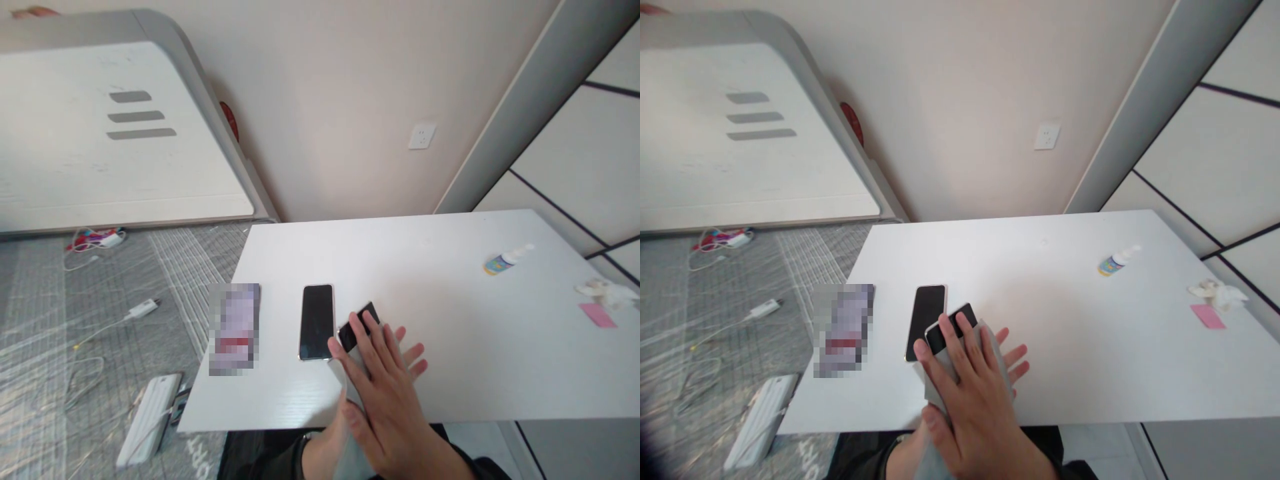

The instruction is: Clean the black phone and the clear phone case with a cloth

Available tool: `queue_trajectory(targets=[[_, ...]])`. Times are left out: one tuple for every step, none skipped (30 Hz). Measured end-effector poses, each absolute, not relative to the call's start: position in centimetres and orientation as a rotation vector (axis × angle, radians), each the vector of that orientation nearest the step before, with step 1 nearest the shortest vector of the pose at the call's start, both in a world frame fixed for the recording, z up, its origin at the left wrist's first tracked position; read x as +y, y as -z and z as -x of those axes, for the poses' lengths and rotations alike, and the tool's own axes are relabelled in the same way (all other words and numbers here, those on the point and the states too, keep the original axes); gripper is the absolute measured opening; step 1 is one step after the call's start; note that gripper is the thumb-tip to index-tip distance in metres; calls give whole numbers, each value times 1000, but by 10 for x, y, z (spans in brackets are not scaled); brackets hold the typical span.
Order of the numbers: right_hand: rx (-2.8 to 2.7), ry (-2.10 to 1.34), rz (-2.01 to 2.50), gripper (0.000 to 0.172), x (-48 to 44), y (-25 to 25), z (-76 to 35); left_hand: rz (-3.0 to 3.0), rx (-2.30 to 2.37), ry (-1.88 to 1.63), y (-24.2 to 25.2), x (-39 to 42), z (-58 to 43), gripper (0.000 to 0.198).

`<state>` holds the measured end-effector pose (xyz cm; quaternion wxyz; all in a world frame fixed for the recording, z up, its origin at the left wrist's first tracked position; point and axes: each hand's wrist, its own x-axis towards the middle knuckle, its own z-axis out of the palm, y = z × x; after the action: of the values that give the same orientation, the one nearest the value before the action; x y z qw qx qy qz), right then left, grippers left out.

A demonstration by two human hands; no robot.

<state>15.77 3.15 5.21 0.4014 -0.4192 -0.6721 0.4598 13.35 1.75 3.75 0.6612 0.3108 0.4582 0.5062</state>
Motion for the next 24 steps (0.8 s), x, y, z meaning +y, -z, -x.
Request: queue_trajectory(targets=[[-1741, -1071, 1073, 63, 35, -52, -162, -519, 914, -1137, -37, 17, -131, 87], [-1738, -997, 1101, 64, 40, -53, -165, -479, 845, -1076, -37, 16, -124, 87], [-1704, -957, 1135, 62, 45, -53, -167, -460, 812, -1037, -37, 16, -114, 85], [-1643, -961, 1171, 60, 49, -52, -169, -428, 771, -984, -38, 16, -103, 82], [-1589, -990, 1200, 58, 53, -50, -170, -341, 675, -894, -39, 18, -92, 80], [-1554, -1023, 1227, 56, 56, -46, -171, -291, 618, -851, -40, 20, -83, 78], [-1535, -1034, 1270, 55, 59, -41, -172, -246, 581, -808, -41, 23, -76, 77], [-1521, -1016, 1332, 54, 63, -36, -174, -217, 571, -778, -41, 26, -70, 77], [-1504, -970, 1407, 54, 68, -31, -178, -218, 594, -770, -41, 29, -66, 78], [-1491, -912, 1478, 54, 75, -26, -182, -241, 639, -787, -41, 31, -63, 81], [-1488, -859, 1538, 54, 83, -22, -187, -293, 696, -822, -40, 33, -60, 83], [-1495, -818, 1583, 54, 92, -19, -192, -382, 757, -863, -39, 32, -56, 83], [-1508, -787, 1612, 54, 102, -15, -197, -500, 818, -902, -37, 31, -53, 80], [-1534, -770, 1629, 53, 111, -13, -201, -643, 869, -901, -36, 28, -48, 75], [-1571, -755, 1643, 50, 120, -10, -204, -785, 920, -876, -34, 25, -43, 73], [-1614, -743, 1650, 47, 127, -7, -206, -913, 974, -838, -33, 22, -38, 73], [-1657, -734, 1654, 43, 133, -4, -206, -1023, 1026, -798, -32, 18, -33, 72], [-1696, -728, 1655, 40, 138, 0, -205, -1113, 1083, -774, -31, 15, -28, 69], [-1729, -721, 1658, 37, 142, 3, -204, -1198, 1140, -761, -31, 14, -23, 64], [-1755, -710, 1663, 36, 145, 6, -202, -1289, 1194, -751, -31, 13, -19, 60], [-1775, -694, 1670, 36, 147, 10, -200, -1384, 1243, -741, -31, 13, -15, 55], [-1790, -671, 1680, 37, 150, 12, -198, -1482, 1288, -736, -30, 14, -11, 52], [-1804, -643, 1692, 37, 152, 15, -196, -1582, 1338, -741, -29, 16, -7, 50], [-1816, -612, 1706, 38, 154, 17, -193, -1680, 1408, -756, -27, 19, -3, 51]])
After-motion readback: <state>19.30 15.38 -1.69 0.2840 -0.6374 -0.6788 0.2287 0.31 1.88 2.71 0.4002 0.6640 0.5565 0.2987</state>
